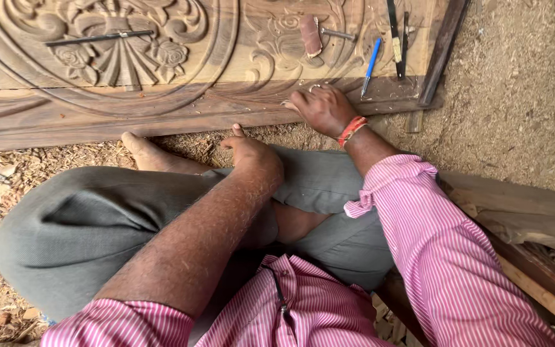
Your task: The person sits on the floor and carves a decorative floral pattern into a large wooden panel. They use a chisel and a mallet to shape the wood, then switch to a sanding block to smooth the surface. Finally, they use a blue pen to mark specific areas on the carving.
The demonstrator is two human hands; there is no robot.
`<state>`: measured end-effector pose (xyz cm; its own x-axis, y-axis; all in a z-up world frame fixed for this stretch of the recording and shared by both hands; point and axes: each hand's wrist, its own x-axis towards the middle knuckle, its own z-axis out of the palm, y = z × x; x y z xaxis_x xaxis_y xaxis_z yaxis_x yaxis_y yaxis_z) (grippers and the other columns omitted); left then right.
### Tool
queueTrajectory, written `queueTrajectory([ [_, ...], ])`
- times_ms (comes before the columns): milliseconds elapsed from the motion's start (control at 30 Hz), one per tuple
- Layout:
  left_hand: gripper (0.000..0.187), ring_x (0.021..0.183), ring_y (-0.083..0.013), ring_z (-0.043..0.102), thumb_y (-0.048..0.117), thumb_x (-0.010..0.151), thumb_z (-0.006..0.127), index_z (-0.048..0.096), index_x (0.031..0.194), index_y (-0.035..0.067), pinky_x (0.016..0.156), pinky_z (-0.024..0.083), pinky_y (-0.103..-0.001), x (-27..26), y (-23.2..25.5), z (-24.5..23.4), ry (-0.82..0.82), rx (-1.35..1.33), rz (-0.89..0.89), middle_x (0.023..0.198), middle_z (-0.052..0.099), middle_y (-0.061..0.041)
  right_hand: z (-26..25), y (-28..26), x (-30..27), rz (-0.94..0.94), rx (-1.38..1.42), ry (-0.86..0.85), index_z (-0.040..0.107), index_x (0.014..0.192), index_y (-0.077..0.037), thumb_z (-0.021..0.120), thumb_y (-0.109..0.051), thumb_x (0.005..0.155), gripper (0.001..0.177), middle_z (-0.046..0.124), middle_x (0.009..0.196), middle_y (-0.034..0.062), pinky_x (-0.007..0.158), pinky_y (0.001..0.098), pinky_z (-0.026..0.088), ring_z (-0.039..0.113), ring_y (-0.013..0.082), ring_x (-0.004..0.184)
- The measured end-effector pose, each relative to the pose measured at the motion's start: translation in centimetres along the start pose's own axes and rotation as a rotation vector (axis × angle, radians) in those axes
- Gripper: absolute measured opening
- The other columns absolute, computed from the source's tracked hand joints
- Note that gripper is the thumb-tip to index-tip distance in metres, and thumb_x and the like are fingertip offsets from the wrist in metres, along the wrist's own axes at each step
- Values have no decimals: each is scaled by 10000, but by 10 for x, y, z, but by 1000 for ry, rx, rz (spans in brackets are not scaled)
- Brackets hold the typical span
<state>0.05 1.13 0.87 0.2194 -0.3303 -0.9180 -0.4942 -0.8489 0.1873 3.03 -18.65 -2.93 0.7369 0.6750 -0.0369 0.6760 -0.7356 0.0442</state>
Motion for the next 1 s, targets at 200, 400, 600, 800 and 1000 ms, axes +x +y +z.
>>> queueTrajectory([
  [200,687,1549,-523,121,515,1001,595,483,1546,111,1000,386,-695,-3,1,0,14,-17,21,1659,278,-245,22,-35,31,-95,129,218,573,1083,-96,573,-229,1075,133,643,749,89,640,414,567,693,267,709],
  [400,649,1548,-522,120,475,999,615,507,1528,115,996,384,-704,-6,0,0,21,-14,18,1659,274,-259,-1,-10,5,-36,58,70,566,980,-124,591,-273,1037,161,629,665,63,613,449,556,664,273,614],
  [600,635,1553,-512,122,457,1000,618,517,1522,109,997,388,-701,1,3,1,15,-3,3,1652,296,-246,31,-32,27,-95,102,146,590,1123,-87,611,-172,1021,135,640,738,52,636,418,550,684,257,692],
  [800,657,1555,-520,168,493,985,634,541,1512,111,1035,388,-664,-6,-2,4,36,61,30,1640,344,-248,7,-3,-1,-55,-14,-3,621,1088,-131,627,-269,1038,147,590,610,54,564,434,542,652,262,576],
  [1000,661,1544,-494,147,499,1010,600,490,1533,109,1039,380,-669,-10,-2,-4,14,-2,7,1655,246,-275,-13,31,-6,713,33,-189,640,1099,-130,627,-310,1059,184,662,654,154,472,494,481,645,357,574],
])
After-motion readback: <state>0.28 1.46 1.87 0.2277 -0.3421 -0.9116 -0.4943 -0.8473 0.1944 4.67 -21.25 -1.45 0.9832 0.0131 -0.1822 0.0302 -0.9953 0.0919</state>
